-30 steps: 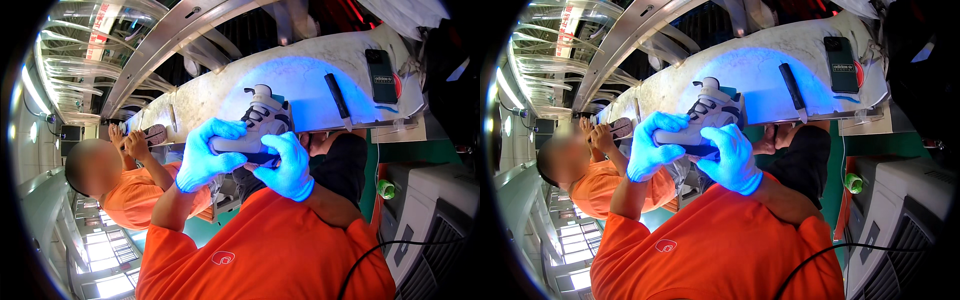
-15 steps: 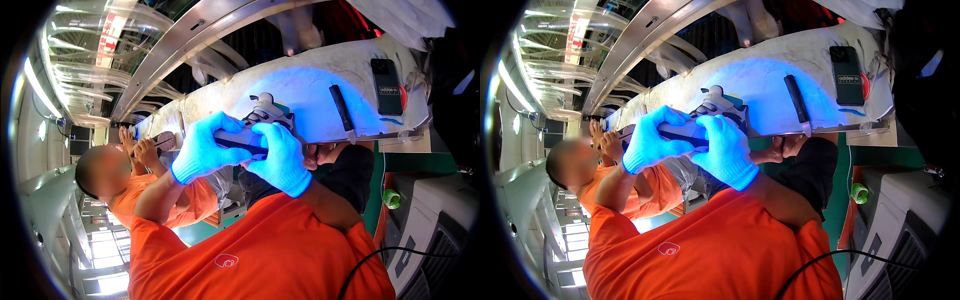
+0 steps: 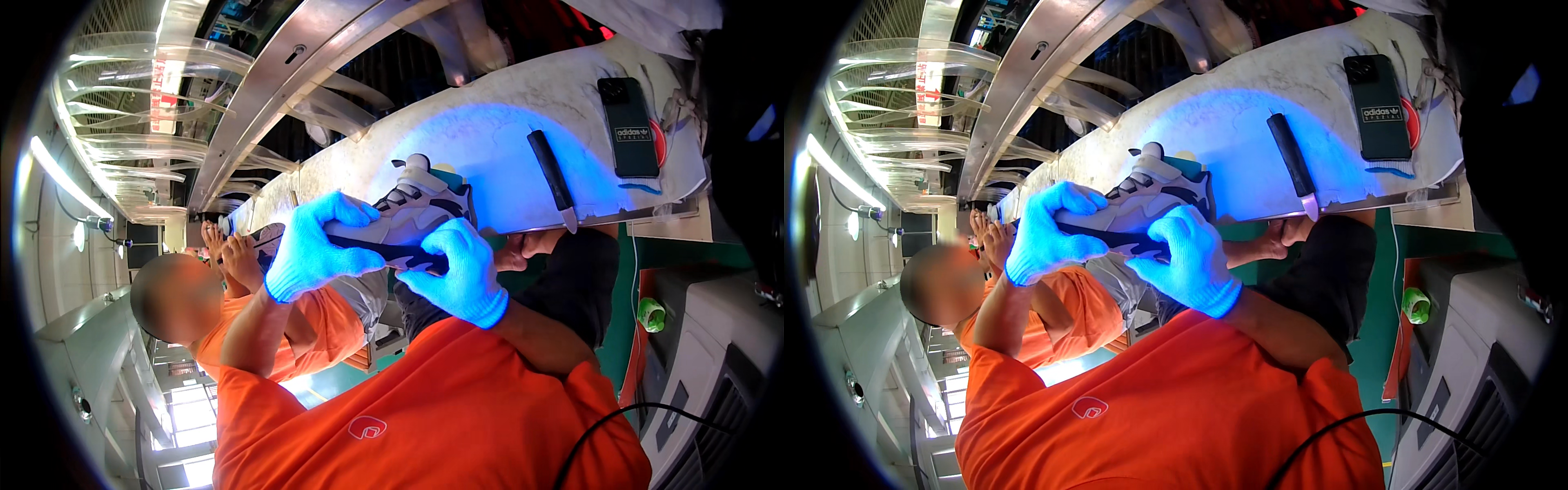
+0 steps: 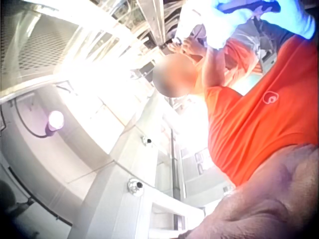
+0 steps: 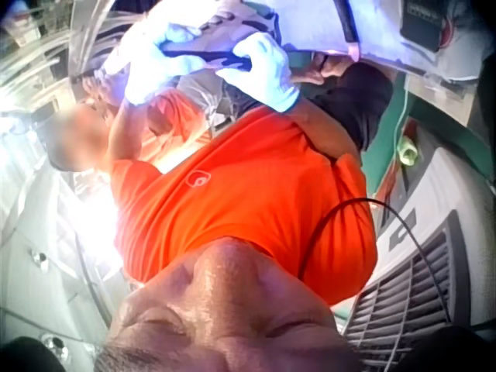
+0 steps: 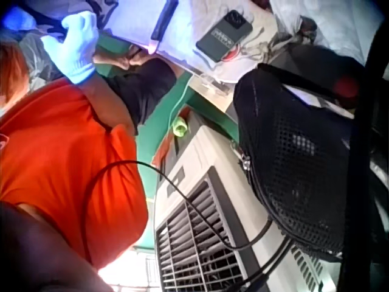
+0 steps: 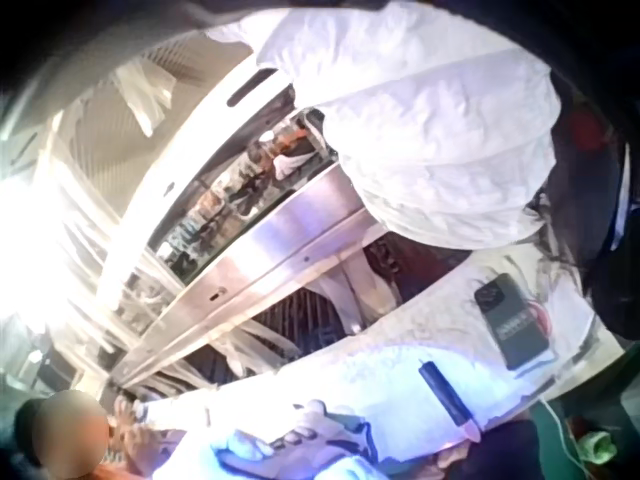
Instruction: The person uses a small brush to scrub the upper and sole of a sneaker. They rotate the shoe to access different areas, including the toe box, sides, and heel, while working at a factory assembly station.
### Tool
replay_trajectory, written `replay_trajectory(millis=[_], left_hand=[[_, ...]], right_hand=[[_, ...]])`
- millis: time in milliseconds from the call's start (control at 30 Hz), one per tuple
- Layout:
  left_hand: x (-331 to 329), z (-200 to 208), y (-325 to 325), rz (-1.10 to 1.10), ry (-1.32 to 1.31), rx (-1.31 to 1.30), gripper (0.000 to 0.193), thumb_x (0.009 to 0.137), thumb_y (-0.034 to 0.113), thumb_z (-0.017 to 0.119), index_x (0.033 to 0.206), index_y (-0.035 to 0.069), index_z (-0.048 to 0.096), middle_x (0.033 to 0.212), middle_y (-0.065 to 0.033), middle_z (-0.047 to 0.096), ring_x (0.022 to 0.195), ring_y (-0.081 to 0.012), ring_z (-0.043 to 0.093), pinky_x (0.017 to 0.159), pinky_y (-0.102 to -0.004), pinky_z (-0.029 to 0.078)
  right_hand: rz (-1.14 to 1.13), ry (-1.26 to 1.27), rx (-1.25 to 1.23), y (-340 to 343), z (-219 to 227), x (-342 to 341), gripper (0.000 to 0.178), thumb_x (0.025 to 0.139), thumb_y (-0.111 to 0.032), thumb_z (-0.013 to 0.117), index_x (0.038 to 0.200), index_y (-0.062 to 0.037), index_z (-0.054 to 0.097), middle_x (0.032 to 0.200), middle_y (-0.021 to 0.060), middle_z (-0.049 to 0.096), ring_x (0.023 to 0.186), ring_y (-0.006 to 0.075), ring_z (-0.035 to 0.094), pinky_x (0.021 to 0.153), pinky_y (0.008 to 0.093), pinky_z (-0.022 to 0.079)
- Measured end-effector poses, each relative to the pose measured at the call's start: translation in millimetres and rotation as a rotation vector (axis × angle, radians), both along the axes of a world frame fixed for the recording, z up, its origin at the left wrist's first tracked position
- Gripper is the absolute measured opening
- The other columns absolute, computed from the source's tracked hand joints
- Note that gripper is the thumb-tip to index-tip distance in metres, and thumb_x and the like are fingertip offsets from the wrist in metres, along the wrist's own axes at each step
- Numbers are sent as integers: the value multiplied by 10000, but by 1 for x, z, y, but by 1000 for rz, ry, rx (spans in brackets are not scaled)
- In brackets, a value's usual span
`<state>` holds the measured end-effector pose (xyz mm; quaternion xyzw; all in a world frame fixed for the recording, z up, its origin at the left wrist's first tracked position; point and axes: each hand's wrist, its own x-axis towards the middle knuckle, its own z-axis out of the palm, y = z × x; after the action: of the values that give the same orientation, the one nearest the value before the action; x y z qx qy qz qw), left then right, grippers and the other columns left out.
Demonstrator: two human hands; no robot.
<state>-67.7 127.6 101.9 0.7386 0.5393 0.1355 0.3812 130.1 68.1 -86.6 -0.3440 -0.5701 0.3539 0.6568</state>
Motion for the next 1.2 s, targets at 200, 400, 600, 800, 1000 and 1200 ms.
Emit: replay_trajectory(millis=[200, 400, 600, 800, 1000, 1200], left_hand=[[-9, -2, 8, -67, 1, 37, 537, 684, 194, 1094, 1039, 35, 723, 1195, -136, 797, 1116, -225, 762, 977, -369, 609], [-19, -7, 12, -87, -31, 31, 535, 672, 174, 1094, 1028, 45, 717, 1192, -132, 796, 1130, -222, 765, 973, -364, 609], [-29, -4, 19, -22, 4, -94, 622, 805, 348, 1010, 1253, 14, 737, 1276, -176, 785, 1205, -281, 750, 1056, -388, 577], [-14, 2, 49, 29, 478, -518, 861, 888, 649, 843, 1442, 1, 720, 1349, -225, 776, 1195, -343, 756, 1077, -411, 566], [12, -16, 63, -99, 874, -512, 791, 906, 720, 796, 1317, 43, 790, 1211, -194, 813, 1048, -309, 782, 950, -423, 589], [36, 28, 47, -132, 807, -393, 758, 926, 614, 823, 1324, -29, 765, 1059, -226, 812, 922, -293, 796, 859, -416, 611]], right_hand=[[37, 6, -29, 8, 3, 0, 516, 730, -211, 1024, 1080, -63, 674, 1050, 132, 678, 940, 360, 693, 766, 462, 591], [112, 3, -102, 15, 3, 2, 655, 731, -227, 1034, 1243, -59, 661, 1087, 125, 693, 952, 325, 710, 797, 449, 614], [193, -52, -292, 27, 19, 1, 875, 678, -211, 1078, 1420, -71, 637, 1042, 86, 693, 872, 212, 695, 768, 378, 625], [131, -199, -178, 26, 17, -22, 819, 701, -268, 1046, 1379, -92, 621, 1122, 110, 695, 969, 292, 721, 817, 436, 622], [58, -274, -94, 24, 11, -35, 796, 692, -274, 1042, 1354, -102, 633, 1134, 117, 690, 952, 309, 739, 820, 461, 613], [113, -13, -144, 12, 10, -11, 766, 695, -190, 1062, 1340, -50, 675, 1067, 85, 728, 889, 194, 733, 802, 347, 647]])
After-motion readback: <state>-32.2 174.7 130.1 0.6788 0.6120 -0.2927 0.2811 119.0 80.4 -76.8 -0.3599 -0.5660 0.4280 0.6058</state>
